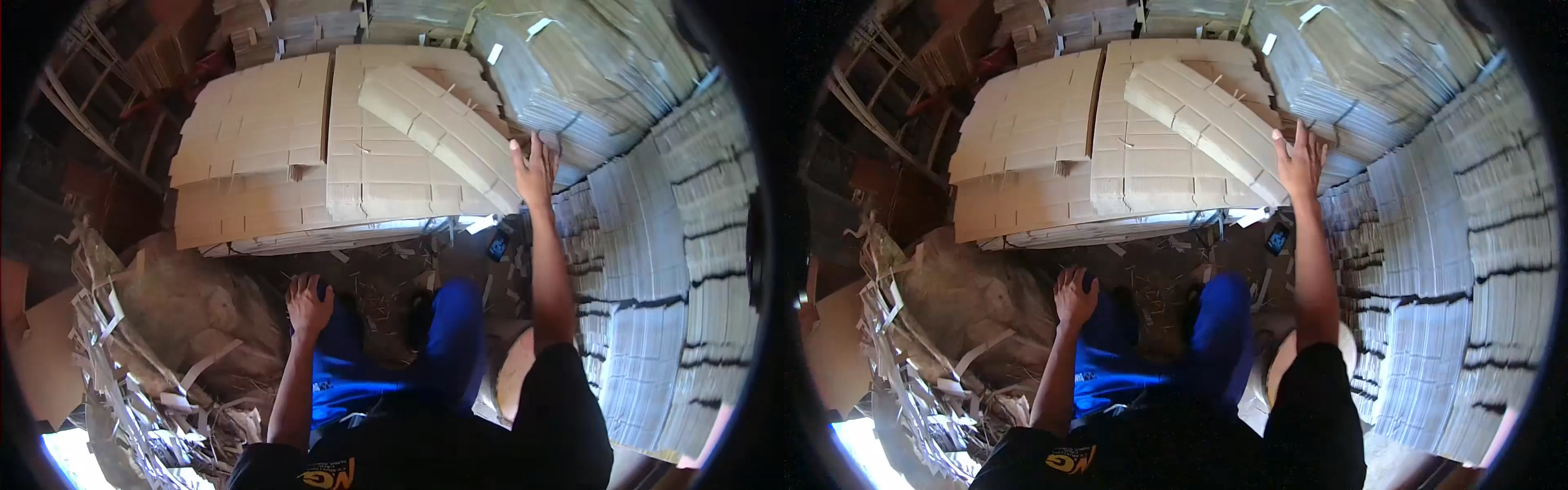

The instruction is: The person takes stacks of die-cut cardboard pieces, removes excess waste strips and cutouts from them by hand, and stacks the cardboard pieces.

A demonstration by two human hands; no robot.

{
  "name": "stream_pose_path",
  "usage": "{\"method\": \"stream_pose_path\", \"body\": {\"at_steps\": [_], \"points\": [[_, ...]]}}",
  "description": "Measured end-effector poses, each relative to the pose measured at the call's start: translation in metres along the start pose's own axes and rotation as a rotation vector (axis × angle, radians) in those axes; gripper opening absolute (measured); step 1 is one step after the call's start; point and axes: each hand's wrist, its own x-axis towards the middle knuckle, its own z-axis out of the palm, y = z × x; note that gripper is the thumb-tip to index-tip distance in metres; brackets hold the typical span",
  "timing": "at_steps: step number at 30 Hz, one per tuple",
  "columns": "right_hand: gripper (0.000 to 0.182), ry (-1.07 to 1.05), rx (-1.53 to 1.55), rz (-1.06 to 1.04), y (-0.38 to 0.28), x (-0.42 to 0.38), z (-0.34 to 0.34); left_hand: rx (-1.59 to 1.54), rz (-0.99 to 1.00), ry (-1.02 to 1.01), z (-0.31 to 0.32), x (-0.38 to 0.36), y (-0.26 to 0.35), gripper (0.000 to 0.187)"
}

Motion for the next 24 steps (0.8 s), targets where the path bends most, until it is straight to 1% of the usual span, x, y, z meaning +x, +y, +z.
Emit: {"method": "stream_pose_path", "body": {"at_steps": [3,5,7,8,9,10,12,13,15,17,19,21,22,24], "points": [[0.046,0.172,0.476,0.356,-0.016,-0.025,-0.061,-0.127,-0.104,-0.071,-0.006,0.004,-0.004,0.043],[0.034,0.164,0.626,0.486,-0.015,-0.068,-0.039,-0.142,-0.074,-0.033,-0.001,-0.003,-0.019,0.043],[0.033,-0.077,0.746,0.534,-0.002,-0.103,-0.008,-0.144,-0.02,0.009,0.003,-0.014,-0.032,0.043],[0.044,-0.267,0.866,0.767,0.01,-0.113,0.019,-0.147,0.011,0.009,-0.001,-0.017,-0.031,0.043],[0.061,-0.458,0.995,0.989,0.017,-0.113,0.039,-0.153,0.012,0.03,-0.007,-0.02,-0.031,0.044],[0.061,-0.434,1.004,0.992,0.019,-0.11,0.039,-0.159,0.007,0.054,-0.013,-0.023,-0.032,0.045],[0.074,-0.469,1.341,1.284,0.016,-0.105,0.038,-0.167,-0.009,0.082,-0.03,-0.032,-0.033,0.045],[0.081,-0.5,1.5,1.42,0.017,-0.104,0.036,-0.146,0.01,0.136,-0.046,-0.04,-0.029,0.045],[0.083,-0.551,1.463,1.416,0.02,-0.105,0.032,-0.099,0.04,0.242,-0.071,-0.055,-0.022,0.045],[0.087,-0.629,1.416,1.415,0.019,-0.09,0.032,-0.098,0.039,0.268,-0.072,-0.072,-0.018,0.045],[0.087,-0.656,1.307,1.392,0.016,-0.083,0.034,-0.075,0.057,0.294,-0.072,-0.087,-0.019,0.045],[0.087,-0.683,1.217,1.295,0.025,-0.084,0.063,-0.078,0.002,0.308,-0.07,-0.093,-0.016,0.045],[0.087,-0.698,1.225,1.272,0.022,-0.08,0.068,-0.081,-0.018,0.295,-0.07,-0.094,-0.016,0.045],[0.075,-0.591,1.238,1.371,0.017,-0.076,0.064,-0.082,-0.027,0.281,-0.069,-0.091,-0.024,0.044]]}}
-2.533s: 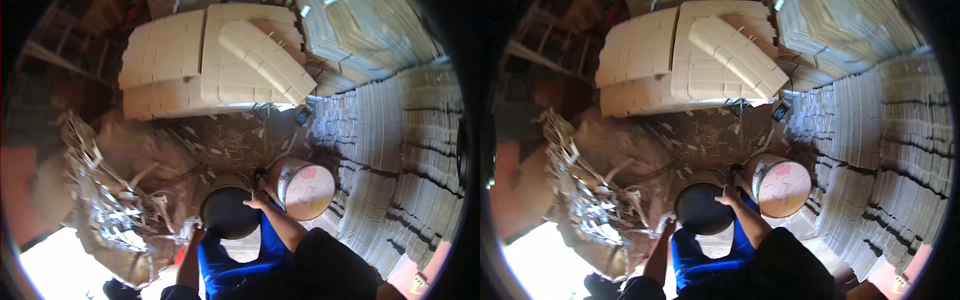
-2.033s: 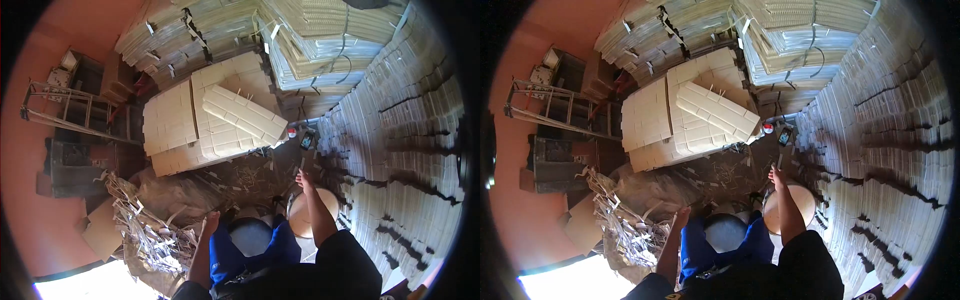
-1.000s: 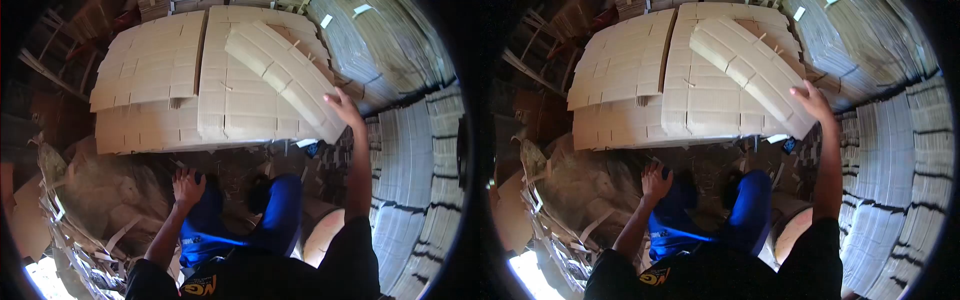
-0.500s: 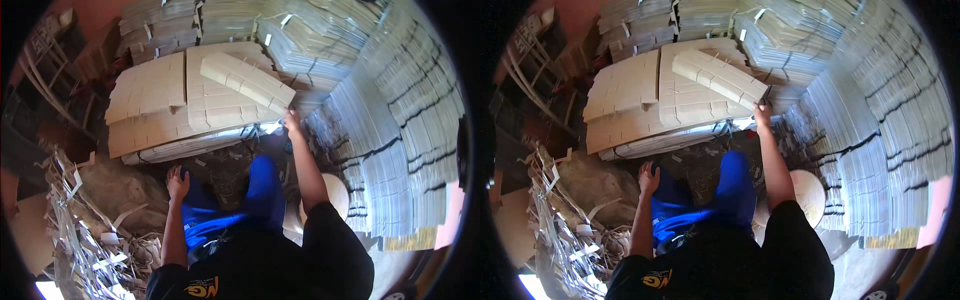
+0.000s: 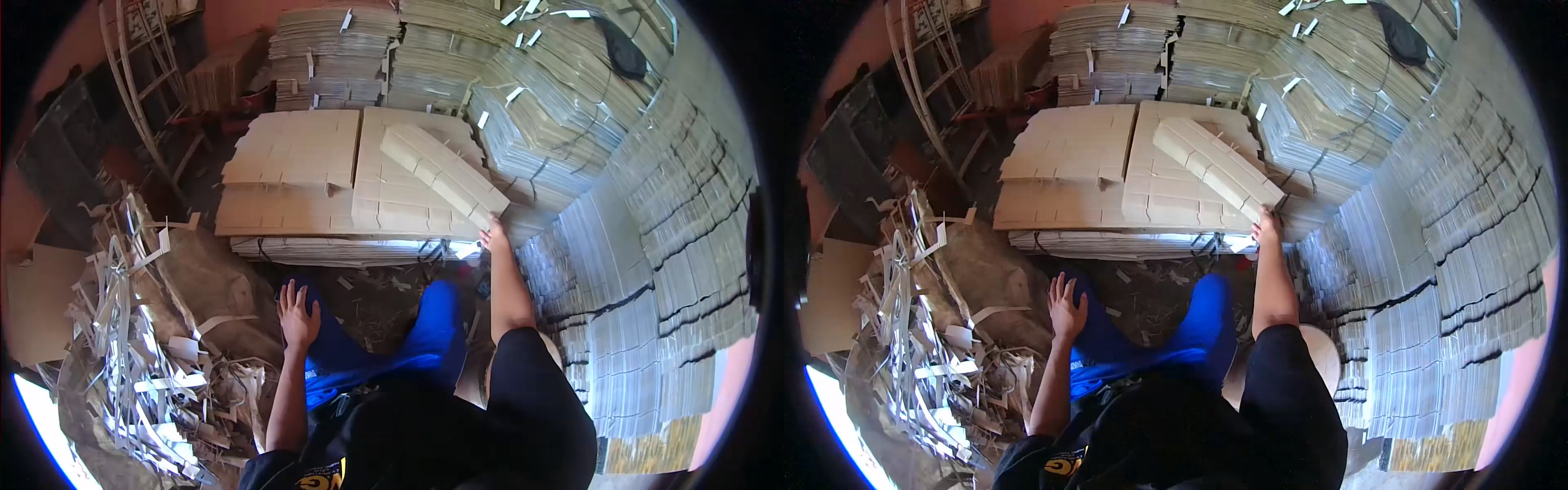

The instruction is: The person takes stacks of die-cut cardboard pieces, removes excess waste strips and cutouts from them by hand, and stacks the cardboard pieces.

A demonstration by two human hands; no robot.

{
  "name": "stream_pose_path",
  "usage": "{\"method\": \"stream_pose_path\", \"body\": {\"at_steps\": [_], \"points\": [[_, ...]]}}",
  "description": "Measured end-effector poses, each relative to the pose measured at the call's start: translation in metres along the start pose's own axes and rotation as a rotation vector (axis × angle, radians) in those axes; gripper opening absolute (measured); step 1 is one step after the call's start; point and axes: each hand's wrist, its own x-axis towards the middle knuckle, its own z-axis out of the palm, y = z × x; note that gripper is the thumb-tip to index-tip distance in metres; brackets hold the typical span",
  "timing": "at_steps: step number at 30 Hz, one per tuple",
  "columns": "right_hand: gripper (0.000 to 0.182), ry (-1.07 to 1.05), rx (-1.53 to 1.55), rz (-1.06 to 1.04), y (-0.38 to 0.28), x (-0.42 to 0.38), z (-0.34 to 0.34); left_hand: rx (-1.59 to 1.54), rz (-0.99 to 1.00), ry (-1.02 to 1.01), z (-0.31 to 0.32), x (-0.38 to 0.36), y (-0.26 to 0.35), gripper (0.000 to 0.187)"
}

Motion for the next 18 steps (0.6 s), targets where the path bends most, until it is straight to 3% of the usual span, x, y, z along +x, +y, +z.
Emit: {"method": "stream_pose_path", "body": {"at_steps": [5,10,12,15,17,18], "points": [[0.061,-0.099,-0.001,-0.014,-0.011,-0.03,-0.007,-0.102,-0.02,-0.013,0.005,0.007,-0.011,0.043],[0.046,-0.409,0.421,0.019,0.017,-0.151,0.034,-0.04,-0.017,-0.001,0.004,0.01,0.007,0.039],[0.045,-0.527,0.694,0.147,0.031,-0.179,0.053,0.002,0.0,0.018,0.008,0.019,0.016,0.037],[0.047,-0.726,0.776,0.064,0.055,-0.197,0.072,-0.365,-0.032,0.006,0.028,0.048,0.037,0.034],[0.043,-0.719,1.011,0.248,0.073,-0.217,0.083,-1.023,-0.249,-0.107,0.068,0.087,0.071,0.042],[0.042,-0.688,1.003,0.194,0.086,-0.232,0.088,-1.165,-0.36,-0.188,0.068,0.109,0.099,0.044]]}}
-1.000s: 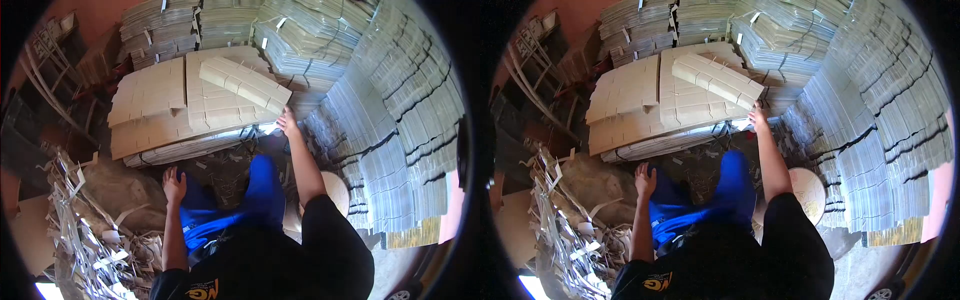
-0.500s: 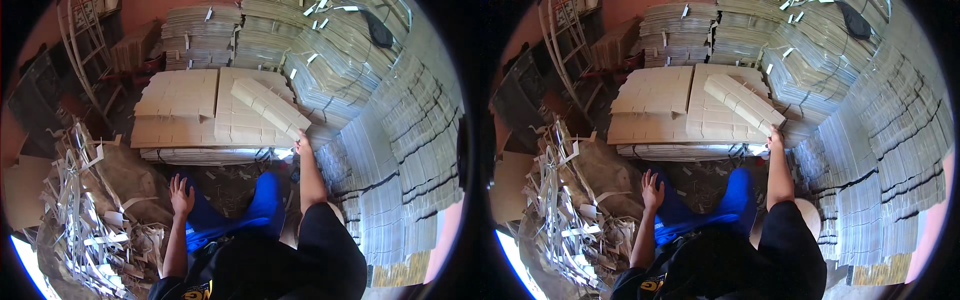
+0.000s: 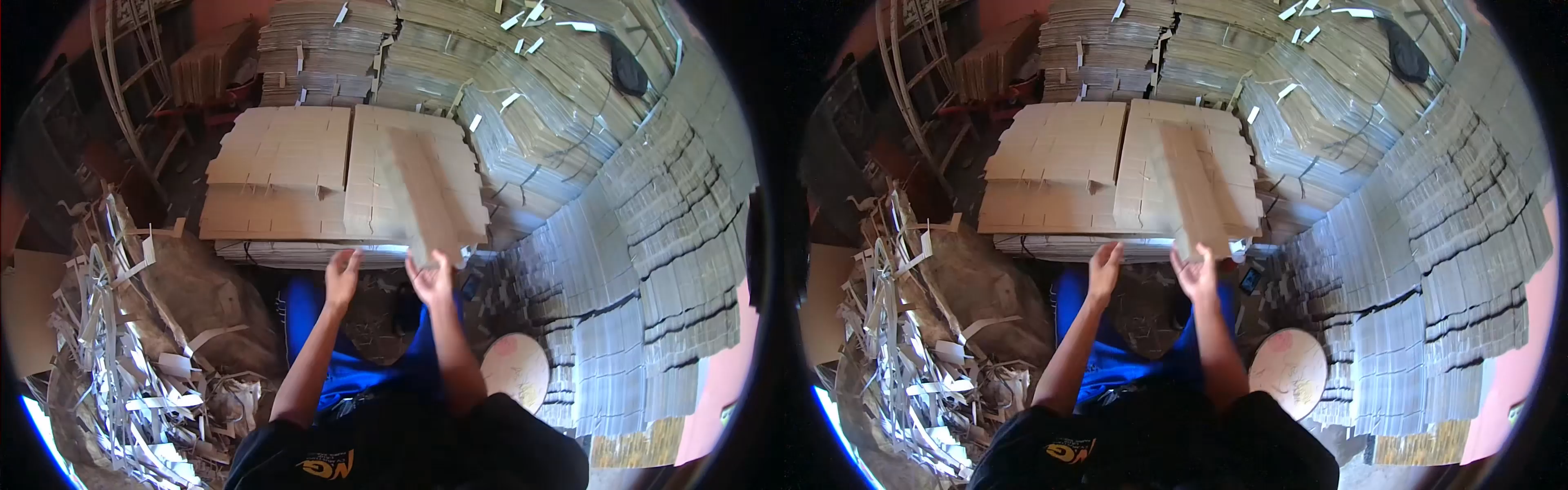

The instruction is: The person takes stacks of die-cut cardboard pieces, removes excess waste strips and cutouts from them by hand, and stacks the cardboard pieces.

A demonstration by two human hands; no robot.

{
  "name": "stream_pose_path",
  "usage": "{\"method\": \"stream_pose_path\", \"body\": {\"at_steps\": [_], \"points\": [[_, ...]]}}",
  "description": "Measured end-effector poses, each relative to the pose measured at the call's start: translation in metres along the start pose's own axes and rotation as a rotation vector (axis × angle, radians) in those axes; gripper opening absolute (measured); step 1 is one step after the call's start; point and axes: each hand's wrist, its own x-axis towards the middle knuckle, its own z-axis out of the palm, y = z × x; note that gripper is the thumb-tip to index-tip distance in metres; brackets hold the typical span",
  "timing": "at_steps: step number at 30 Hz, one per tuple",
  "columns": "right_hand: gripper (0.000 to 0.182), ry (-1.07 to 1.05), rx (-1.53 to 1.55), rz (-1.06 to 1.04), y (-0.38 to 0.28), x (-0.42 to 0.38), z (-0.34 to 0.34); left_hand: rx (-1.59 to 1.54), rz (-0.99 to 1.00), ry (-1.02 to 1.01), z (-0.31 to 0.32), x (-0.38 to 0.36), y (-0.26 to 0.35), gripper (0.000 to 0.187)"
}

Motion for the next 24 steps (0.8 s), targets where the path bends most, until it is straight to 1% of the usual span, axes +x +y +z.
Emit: {"method": "stream_pose_path", "body": {"at_steps": [1,2,3,5,6,7,9,10,12,13,15,17,18,20,21,22,23,24], "points": [[0.041,0.004,-0.031,-0.056,0.018,-0.011,-0.003,-0.149,-0.127,-0.036,0.023,0.012,0.02,0.047],[0.039,-0.024,-0.127,-0.057,0.032,-0.025,-0.006,-0.169,-0.123,-0.033,0.04,0.021,0.029,0.047],[0.038,-0.049,-0.222,-0.058,0.044,-0.037,-0.015,-0.157,-0.267,-0.026,0.056,0.028,0.035,0.048],[0.029,0.063,-0.208,0.042,0.06,-0.055,-0.033,-0.126,-0.55,-0.022,0.08,0.043,0.044,0.052],[0.027,0.077,-0.125,0.054,0.066,-0.063,-0.043,-0.135,-0.546,-0.027,0.087,0.045,0.033,0.052],[0.024,0.09,-0.039,0.067,0.068,-0.065,-0.049,-0.192,-0.437,-0.044,0.091,0.043,0.008,0.053],[0.025,0.033,-0.07,0.05,0.073,-0.061,-0.042,-0.281,-0.215,-0.069,0.086,0.049,-0.027,0.056],[0.025,-0.002,-0.091,0.035,0.084,-0.066,-0.039,-0.261,-0.222,-0.068,0.076,0.053,-0.026,0.056],[0.026,-0.018,-0.092,0.022,0.104,-0.074,-0.031,-0.287,-0.177,-0.101,0.056,0.058,0.002,0.065],[0.022,-0.063,-0.151,0.042,0.113,-0.067,-0.018,-0.302,-0.155,-0.121,0.049,0.063,0.021,0.069],[0.014,-0.135,-0.26,0.08,0.132,-0.054,0.01,-0.244,-0.085,-0.131,0.022,0.083,0.063,0.063],[0.014,-0.196,-0.467,0.063,0.142,-0.06,0.066,0.145,0.015,-0.045,-0.012,0.121,0.088,0.059],[0.014,-0.169,-0.446,0.063,0.146,-0.055,0.065,0.01,0.013,-0.018,-0.027,0.14,0.097,0.043],[0.021,-0.163,-0.6,0.236,0.15,-0.042,0.055,-0.151,0.05,-0.124,-0.078,0.209,0.067,0.044],[0.025,-0.176,-0.679,0.324,0.153,-0.033,0.049,-0.012,-0.028,-0.084,-0.082,0.207,0.098,0.047],[0.025,-0.181,-0.671,0.326,0.154,-0.027,0.04,0.128,-0.097,-0.041,-0.086,0.208,0.134,0.051],[0.025,-0.108,-0.653,0.361,0.154,-0.025,0.025,0.139,-0.095,-0.039,-0.104,0.234,0.115,0.051],[0.025,-0.035,-0.635,0.395,0.153,-0.024,0.011,0.094,-0.135,-0.101,-0.133,0.271,0.086,0.05]]}}
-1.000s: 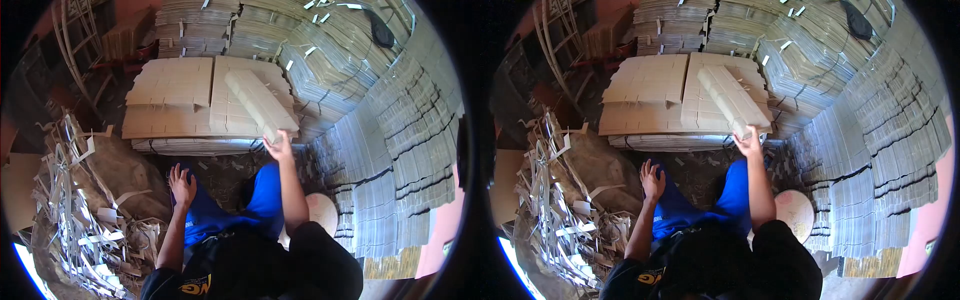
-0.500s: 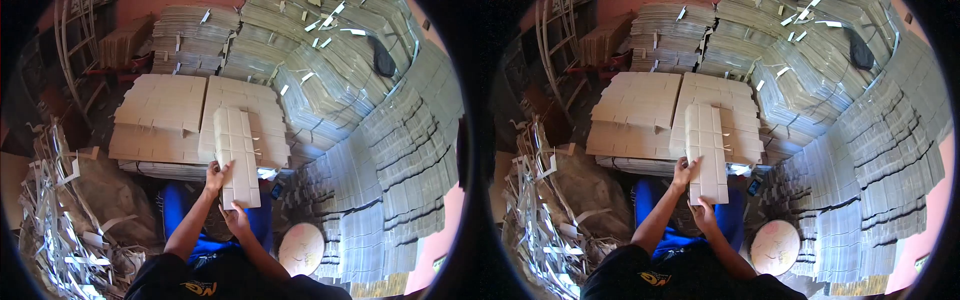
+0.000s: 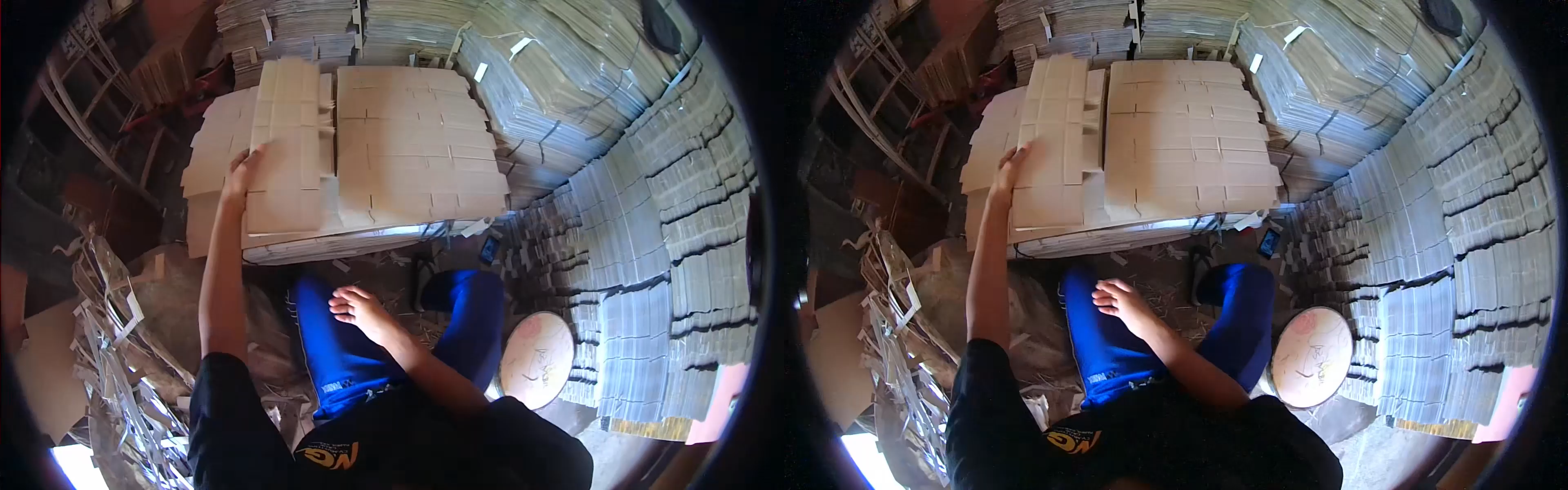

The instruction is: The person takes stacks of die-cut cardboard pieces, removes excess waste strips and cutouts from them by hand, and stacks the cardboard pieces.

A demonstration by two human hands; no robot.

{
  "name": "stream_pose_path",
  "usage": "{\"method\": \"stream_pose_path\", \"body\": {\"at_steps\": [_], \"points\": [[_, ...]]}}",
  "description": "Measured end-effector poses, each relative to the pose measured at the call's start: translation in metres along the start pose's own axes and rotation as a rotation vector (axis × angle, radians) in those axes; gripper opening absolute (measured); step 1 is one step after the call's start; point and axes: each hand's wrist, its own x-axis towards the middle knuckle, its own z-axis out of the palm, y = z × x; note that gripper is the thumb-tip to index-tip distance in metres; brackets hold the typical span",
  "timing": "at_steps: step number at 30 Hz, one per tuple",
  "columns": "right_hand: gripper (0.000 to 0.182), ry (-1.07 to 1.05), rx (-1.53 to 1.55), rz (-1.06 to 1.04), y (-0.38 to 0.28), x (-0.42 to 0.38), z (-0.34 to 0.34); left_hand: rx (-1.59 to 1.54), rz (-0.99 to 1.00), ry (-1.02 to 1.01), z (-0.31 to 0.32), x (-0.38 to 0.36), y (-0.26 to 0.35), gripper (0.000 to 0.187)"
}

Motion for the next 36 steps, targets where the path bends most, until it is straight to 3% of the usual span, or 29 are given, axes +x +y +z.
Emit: {"method": "stream_pose_path", "body": {"at_steps": [2,5,6,9,10,14,15,16,17,18,21,23,27,28,31,36], "points": [[0.026,0.057,0.04,0.055,0.004,0.012,-0.014,-0.038,-0.041,-0.072,-0.028,0.031,-0.016,0.05],[0.028,0.129,0.056,0.112,0.004,0.017,-0.038,-0.299,-0.34,-0.112,-0.039,0.034,-0.032,0.041],[0.028,0.133,0.047,0.128,0.001,0.02,-0.046,-0.311,-0.349,-0.1,-0.041,0.041,-0.036,0.041],[0.028,0.168,0.152,0.124,-0.013,0.036,-0.058,0.695,-0.367,0.062,-0.062,0.075,-0.047,0.034],[0.028,0.167,0.149,0.15,-0.015,0.037,-0.059,0.693,-0.391,0.074,-0.062,0.051,-0.039,0.034],[0.03,0.219,0.238,0.058,-0.036,0.039,-0.072,0.775,0.385,0.596,0.021,-0.047,0.007,0.033],[0.03,0.221,0.323,0.054,-0.039,0.037,-0.075,0.484,0.433,0.41,0.049,-0.077,-0.006,0.03],[0.031,0.223,0.41,0.05,-0.038,0.036,-0.076,-0.385,0.32,0.102,0.074,-0.083,-0.076,0.027],[0.031,0.215,0.415,0.046,-0.035,0.036,-0.079,0.271,0.501,0.052,0.11,-0.119,-0.072,0.029],[0.031,0.181,0.486,0.062,-0.032,0.038,-0.086,0.392,0.13,0.029,0.148,-0.127,-0.083,0.039],[0.032,0.112,0.604,0.053,-0.041,0.035,-0.109,0.517,0.323,0.139,0.188,-0.092,-0.163,0.052],[0.032,0.148,0.621,-0.003,-0.052,0.035,-0.11,0.494,0.059,0.224,0.191,-0.066,-0.169,0.067],[0.035,0.187,0.617,-0.124,-0.07,0.05,-0.118,0.346,-0.043,0.297,0.205,-0.058,-0.138,0.079],[0.038,0.206,0.6,-0.158,-0.072,0.057,-0.114,0.372,-0.021,0.29,0.196,-0.047,-0.145,0.079],[0.044,0.219,0.577,-0.185,-0.088,0.071,-0.095,0.268,-0.27,0.078,0.169,0.01,-0.193,0.086],[0.056,0.303,0.454,-0.191,-0.102,0.09,-0.084,0.466,-0.401,-0.032,0.185,-0.006,-0.135,0.091]]}}
